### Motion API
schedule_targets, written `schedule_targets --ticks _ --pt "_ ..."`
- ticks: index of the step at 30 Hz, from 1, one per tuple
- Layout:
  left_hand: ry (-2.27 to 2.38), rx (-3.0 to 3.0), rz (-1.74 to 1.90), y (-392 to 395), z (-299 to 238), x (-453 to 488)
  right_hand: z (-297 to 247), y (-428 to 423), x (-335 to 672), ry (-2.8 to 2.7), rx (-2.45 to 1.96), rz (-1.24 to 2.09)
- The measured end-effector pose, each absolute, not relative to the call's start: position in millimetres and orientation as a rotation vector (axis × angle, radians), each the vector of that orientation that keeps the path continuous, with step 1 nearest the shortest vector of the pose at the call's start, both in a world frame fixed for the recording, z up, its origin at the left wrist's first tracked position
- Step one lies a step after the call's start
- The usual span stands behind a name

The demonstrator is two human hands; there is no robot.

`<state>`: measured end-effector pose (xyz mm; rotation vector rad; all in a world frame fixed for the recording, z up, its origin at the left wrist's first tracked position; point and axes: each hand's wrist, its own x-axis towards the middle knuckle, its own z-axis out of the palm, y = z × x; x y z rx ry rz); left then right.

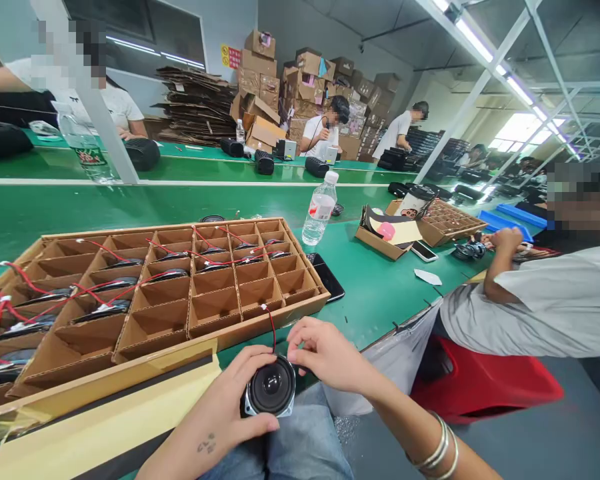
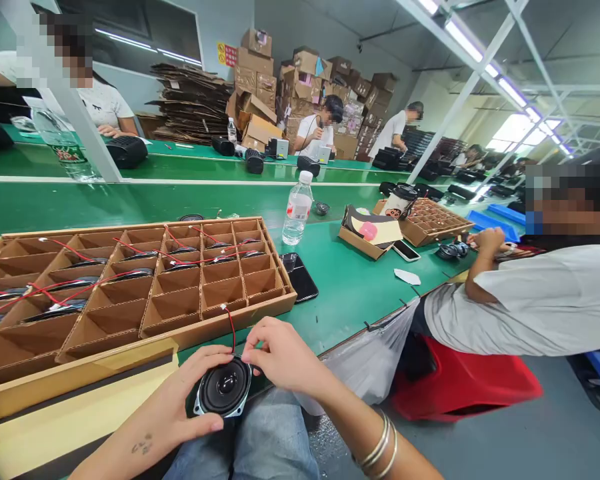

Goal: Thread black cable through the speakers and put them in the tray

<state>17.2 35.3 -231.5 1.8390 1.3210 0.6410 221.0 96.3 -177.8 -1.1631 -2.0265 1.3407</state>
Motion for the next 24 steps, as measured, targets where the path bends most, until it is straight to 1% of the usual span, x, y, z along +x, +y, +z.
schedule_targets --ticks 4,8,16,21,24 --pt "1.293 1.735 0.709 38 -242 15 -177 106 211 -2.240 -1.217 1.205" --pt "1.306 1.695 0.699 38 -246 16 -176 111 208 -2.305 -1.326 1.197" --pt "1.332 1.652 0.688 38 -258 15 -173 113 208 -2.345 -1.371 1.197" --pt "1.303 1.818 0.746 40 -247 15 -170 112 201 -2.363 -1.428 1.204" --pt "1.275 2.010 0.768 40 -243 14 -162 114 199 -2.499 -1.506 1.196"
